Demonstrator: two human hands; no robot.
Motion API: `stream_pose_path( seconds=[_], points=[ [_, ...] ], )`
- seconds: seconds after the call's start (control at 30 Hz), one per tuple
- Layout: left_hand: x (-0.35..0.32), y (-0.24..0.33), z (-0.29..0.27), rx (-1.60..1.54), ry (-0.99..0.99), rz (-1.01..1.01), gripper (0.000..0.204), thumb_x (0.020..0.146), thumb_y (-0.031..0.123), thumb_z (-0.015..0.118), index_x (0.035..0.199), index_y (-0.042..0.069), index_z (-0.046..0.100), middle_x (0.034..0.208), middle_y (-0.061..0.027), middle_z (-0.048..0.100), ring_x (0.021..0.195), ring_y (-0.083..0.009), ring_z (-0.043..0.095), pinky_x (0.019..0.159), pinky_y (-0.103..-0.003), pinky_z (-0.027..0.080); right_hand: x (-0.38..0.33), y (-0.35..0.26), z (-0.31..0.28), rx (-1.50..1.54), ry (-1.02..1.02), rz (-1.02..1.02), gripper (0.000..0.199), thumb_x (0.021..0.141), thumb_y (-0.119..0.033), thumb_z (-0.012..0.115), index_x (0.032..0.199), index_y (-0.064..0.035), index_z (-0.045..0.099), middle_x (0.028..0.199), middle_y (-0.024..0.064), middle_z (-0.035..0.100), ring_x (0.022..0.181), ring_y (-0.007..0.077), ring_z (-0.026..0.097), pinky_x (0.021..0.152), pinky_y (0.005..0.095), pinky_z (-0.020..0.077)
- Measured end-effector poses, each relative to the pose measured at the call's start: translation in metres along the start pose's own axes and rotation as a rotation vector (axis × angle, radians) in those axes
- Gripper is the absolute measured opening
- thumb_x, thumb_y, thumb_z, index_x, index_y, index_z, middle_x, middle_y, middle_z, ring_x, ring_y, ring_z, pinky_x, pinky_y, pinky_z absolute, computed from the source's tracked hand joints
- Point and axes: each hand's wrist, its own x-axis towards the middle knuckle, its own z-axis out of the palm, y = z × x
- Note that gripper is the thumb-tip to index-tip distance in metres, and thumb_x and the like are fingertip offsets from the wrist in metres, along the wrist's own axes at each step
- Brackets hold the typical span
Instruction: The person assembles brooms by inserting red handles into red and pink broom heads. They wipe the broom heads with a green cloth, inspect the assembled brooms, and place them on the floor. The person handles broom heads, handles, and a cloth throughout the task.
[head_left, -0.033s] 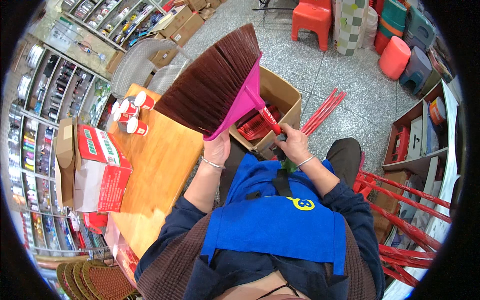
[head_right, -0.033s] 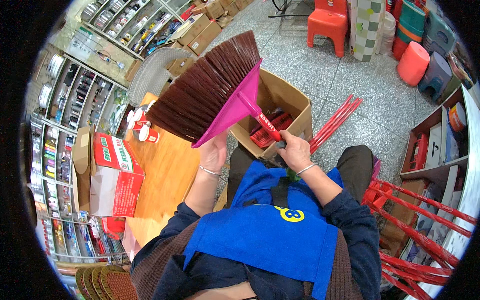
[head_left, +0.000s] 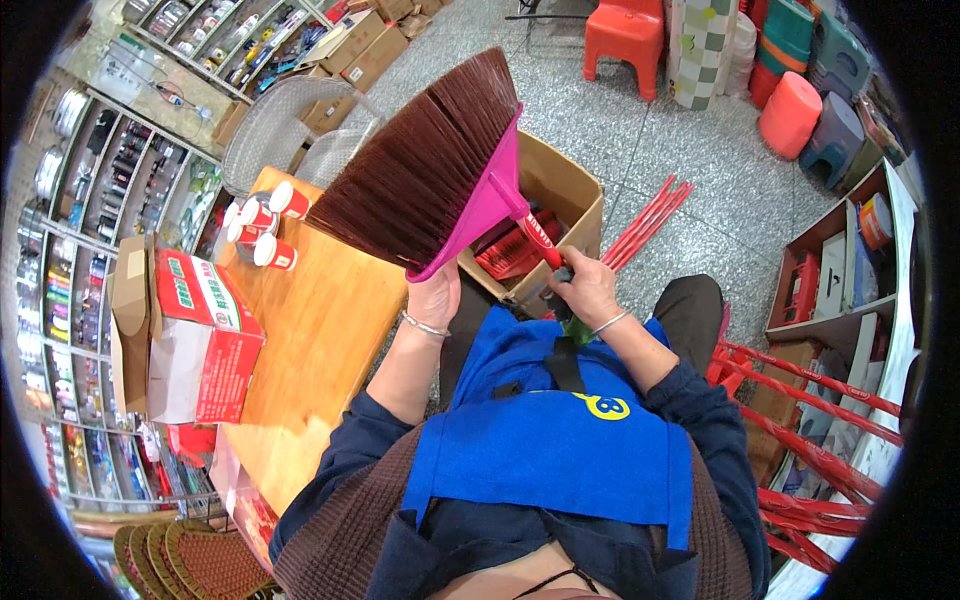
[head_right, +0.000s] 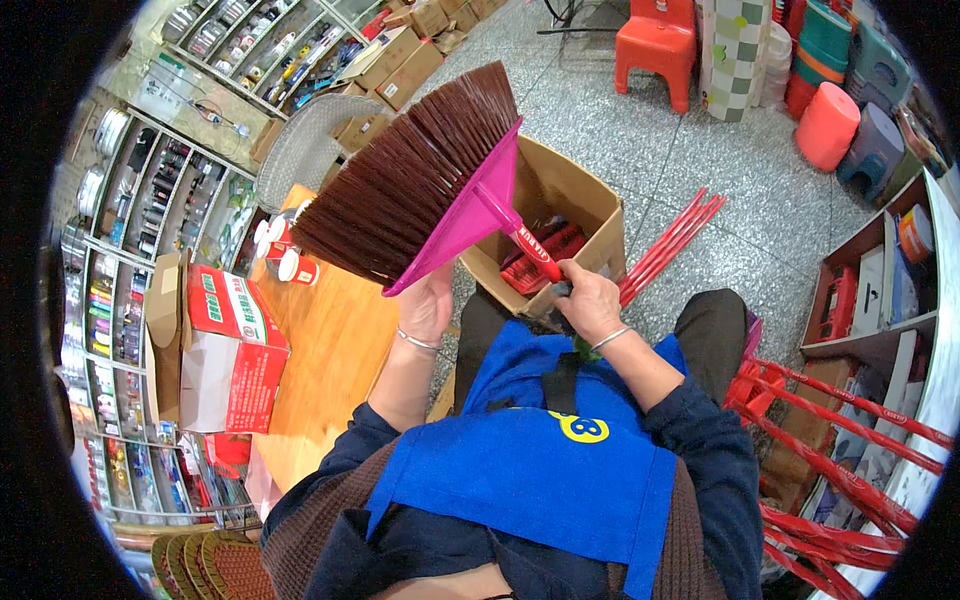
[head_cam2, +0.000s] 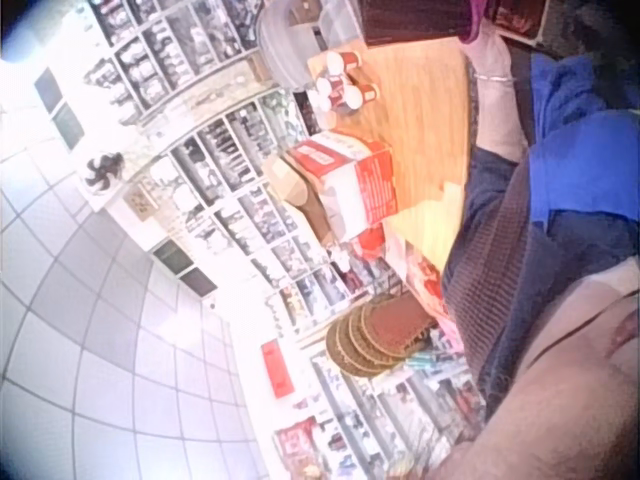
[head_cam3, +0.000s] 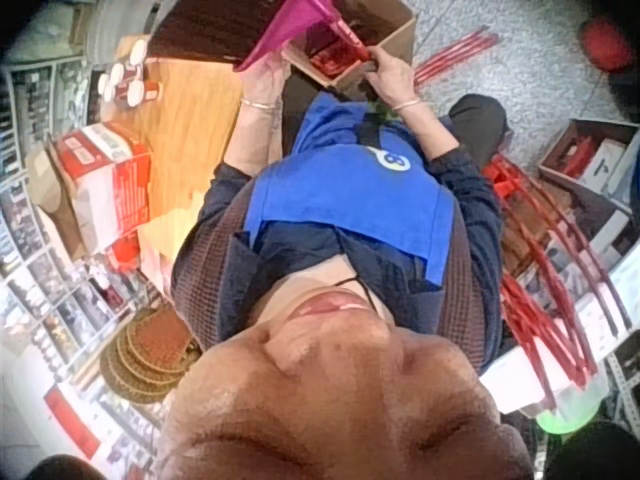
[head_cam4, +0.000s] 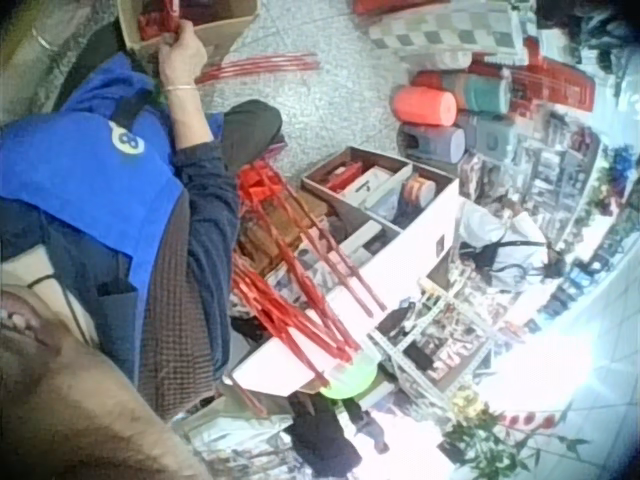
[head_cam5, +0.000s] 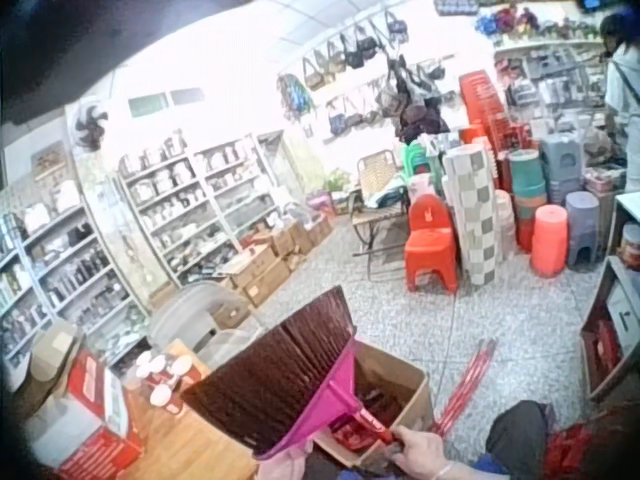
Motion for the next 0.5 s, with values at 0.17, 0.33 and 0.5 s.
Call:
stream_pose_path(
  seconds=[0.17, 0.33, 0.5],
  points=[
    [-0.015, 0.007, 0.019, 0.44, -0.077, 0.076, 0.04, 0.074, -0.003, 0.065, 0.112, 0.0, 0.055, 0.113, -0.0106, 0.057, 0.112, -0.0207, 0.05, 0.099, -0.035, 0.037, 0.001, -0.006, 0.0, -0.1, -0.013, 0.028, 0.031, 0.067, -0.024, 0.071, 0.092, -0.014, 0.055, 0.069, 0.0117, 0.062, 0.066, 0.0322, 0.062, 0.056, 0.0436, 0.0473],
    [-0.027, 0.008, 0.051, 0.481, -0.225, 0.081, 0.045, 0.078, 0.003, 0.066, 0.119, 0.001, 0.049, 0.119, -0.0082, 0.052, 0.107, -0.0195, 0.051, 0.098, -0.035, 0.036, 0.002, -0.01, -0.006, -0.167, -0.017, 0.06, 0.029, 0.067, -0.024, 0.07, 0.089, -0.0129, 0.055, 0.068, 0.0121, 0.061, 0.064, 0.0324, 0.061, 0.055, 0.0431, 0.0473],
    [-0.015, 0.007, 0.054, 0.355, -0.077, 0.156, 0.043, 0.081, 0.011, 0.066, 0.12, 0.003, 0.049, 0.12, -0.0067, 0.051, 0.109, -0.018, 0.048, 0.099, -0.035, 0.035, 0.004, -0.004, -0.01, -0.131, -0.108, 0.011, 0.028, 0.066, -0.025, 0.071, 0.088, -0.0127, 0.057, 0.07, 0.0134, 0.061, 0.069, 0.0329, 0.061, 0.059, 0.0436, 0.0472]
  ],
)
